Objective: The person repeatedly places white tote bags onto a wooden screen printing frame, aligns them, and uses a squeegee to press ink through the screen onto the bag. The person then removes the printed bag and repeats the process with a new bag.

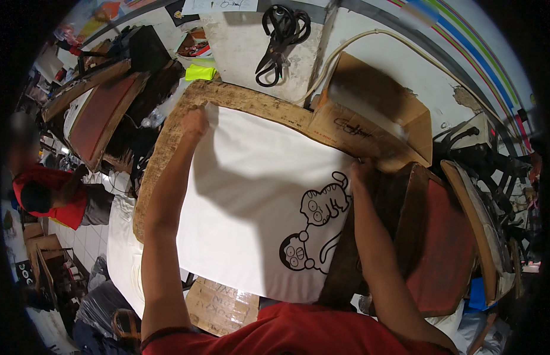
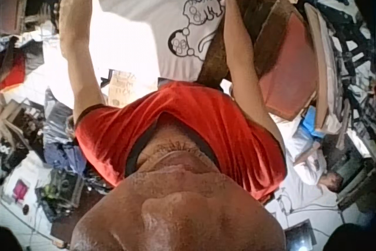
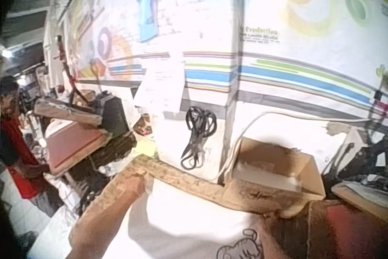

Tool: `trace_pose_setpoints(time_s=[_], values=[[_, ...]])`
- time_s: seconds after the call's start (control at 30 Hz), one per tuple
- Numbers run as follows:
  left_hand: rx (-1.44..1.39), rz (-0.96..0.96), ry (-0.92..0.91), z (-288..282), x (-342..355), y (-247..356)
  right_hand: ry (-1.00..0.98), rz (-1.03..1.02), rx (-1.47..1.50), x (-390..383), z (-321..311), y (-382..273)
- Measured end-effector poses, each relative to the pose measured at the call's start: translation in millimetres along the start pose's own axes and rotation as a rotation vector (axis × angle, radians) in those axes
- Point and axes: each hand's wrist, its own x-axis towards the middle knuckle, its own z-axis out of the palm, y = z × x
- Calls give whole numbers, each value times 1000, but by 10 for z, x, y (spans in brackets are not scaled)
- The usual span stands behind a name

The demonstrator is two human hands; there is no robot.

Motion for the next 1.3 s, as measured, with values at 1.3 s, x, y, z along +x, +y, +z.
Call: trace_pose_setpoints(time_s=[1.3], values=[[-705,842,-791,-968,-6481,3458,147,194,83,-3930,-6729,941]])
